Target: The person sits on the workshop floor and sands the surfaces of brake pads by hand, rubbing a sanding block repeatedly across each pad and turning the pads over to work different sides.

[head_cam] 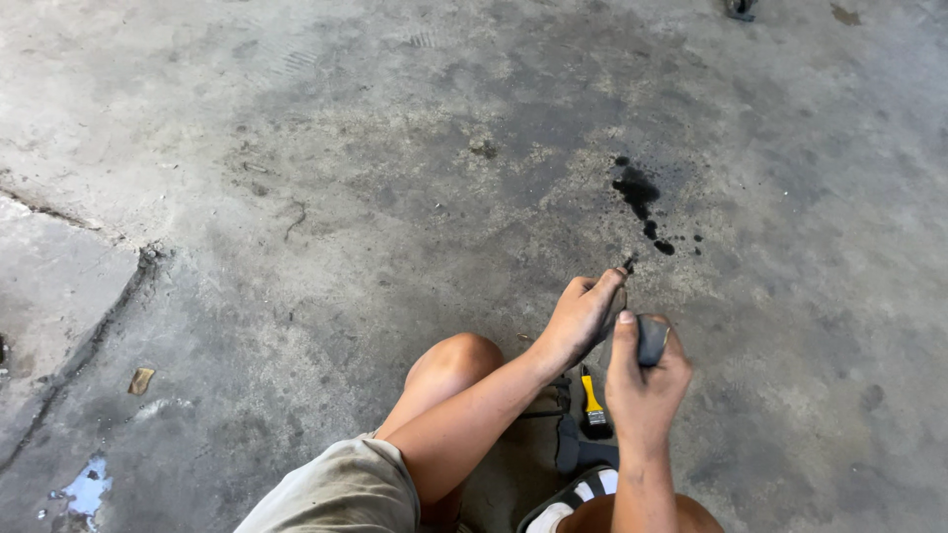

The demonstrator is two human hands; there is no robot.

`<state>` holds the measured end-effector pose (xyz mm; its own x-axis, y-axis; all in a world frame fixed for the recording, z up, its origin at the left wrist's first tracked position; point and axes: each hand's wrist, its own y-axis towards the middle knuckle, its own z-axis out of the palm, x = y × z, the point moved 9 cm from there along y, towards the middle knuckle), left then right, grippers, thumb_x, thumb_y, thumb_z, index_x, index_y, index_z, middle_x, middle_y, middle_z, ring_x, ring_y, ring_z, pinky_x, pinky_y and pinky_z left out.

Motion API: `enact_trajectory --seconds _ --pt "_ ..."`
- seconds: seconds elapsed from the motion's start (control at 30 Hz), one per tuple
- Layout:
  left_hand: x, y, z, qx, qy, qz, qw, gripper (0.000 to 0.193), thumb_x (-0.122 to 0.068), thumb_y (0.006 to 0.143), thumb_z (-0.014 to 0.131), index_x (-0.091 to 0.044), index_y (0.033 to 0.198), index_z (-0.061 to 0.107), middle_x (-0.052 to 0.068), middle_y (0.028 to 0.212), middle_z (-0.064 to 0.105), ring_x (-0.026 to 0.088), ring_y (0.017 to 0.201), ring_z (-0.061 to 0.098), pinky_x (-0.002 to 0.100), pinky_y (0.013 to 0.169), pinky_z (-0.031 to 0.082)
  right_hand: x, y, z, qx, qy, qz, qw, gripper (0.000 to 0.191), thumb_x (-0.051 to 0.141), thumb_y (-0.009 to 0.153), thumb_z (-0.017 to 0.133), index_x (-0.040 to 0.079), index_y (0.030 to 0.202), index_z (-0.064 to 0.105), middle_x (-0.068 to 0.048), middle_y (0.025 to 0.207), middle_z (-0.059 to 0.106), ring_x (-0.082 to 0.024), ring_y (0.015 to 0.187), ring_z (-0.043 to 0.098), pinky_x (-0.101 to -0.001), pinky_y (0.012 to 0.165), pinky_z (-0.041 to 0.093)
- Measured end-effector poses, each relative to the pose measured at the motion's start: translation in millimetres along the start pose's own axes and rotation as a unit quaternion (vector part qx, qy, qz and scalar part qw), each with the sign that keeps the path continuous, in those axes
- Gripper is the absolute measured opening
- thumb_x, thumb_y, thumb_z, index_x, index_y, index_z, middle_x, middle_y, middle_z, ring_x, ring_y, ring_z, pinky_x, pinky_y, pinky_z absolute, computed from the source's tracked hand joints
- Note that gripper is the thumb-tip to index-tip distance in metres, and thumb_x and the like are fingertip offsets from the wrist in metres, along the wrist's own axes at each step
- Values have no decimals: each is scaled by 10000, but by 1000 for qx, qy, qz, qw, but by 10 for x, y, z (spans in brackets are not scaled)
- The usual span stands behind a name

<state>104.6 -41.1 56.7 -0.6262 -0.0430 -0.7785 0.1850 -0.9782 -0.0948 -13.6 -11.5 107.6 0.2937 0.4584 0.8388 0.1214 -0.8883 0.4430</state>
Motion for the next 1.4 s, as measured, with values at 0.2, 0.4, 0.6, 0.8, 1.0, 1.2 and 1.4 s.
enact_trajectory --seconds 0.2,0.4,0.6,0.8,1.0,1.2,1.4 --pt "4 22 -126 -4 -6 -15 1000 482 -415 1039 581 -78 695 604 -52 579 474 51 473 383 279 420 277 37 -24 131 -5 20 -7 1000 202 131 1032 613 17 867 584 20 780 581 -62 709 539 -276 606 429" --pt "-25 -57 -65 49 -21 -9 999 522 -410 1058 550 -104 635 554 -61 521 429 54 414 340 262 385 239 -27 -48 140 -9 28 10 1000 216 137 1009 614 40 817 604 39 712 607 -53 625 562 -264 543 427" --pt "-50 -110 -82 48 -16 -16 999 505 -394 1058 542 -121 634 553 -61 529 427 48 432 335 263 399 238 -31 -63 134 4 1 9 1000 244 111 1024 646 18 811 573 21 673 502 -51 634 447 -274 554 360" --pt "-9 -91 -131 34 21 -24 999 493 -396 1062 551 -88 680 604 -53 562 476 49 482 385 275 441 278 10 -37 104 -23 12 -4 1000 196 103 1038 619 15 862 609 35 727 562 -43 667 496 -265 584 387" --pt "-2 -63 -154 29 40 -22 999 516 -418 1045 535 -90 650 593 -51 523 457 70 447 369 287 429 278 -1 -28 119 -11 24 -11 1000 239 124 1047 636 7 844 593 15 741 559 -60 660 488 -285 584 384" --pt "-6 -83 -120 40 -8 -18 999 548 -416 1071 543 -100 623 538 -60 526 427 57 450 333 274 419 235 -12 -23 159 14 -9 -5 1000 236 132 1039 647 15 844 584 16 716 532 -50 673 475 -274 582 390" --pt "25 -108 -202 -2 45 -50 998 474 -381 1045 560 -100 665 600 -55 566 516 44 497 427 275 462 322 -45 -42 125 -6 12 29 999 242 151 1030 627 28 824 599 10 708 573 -60 614 503 -283 551 375"
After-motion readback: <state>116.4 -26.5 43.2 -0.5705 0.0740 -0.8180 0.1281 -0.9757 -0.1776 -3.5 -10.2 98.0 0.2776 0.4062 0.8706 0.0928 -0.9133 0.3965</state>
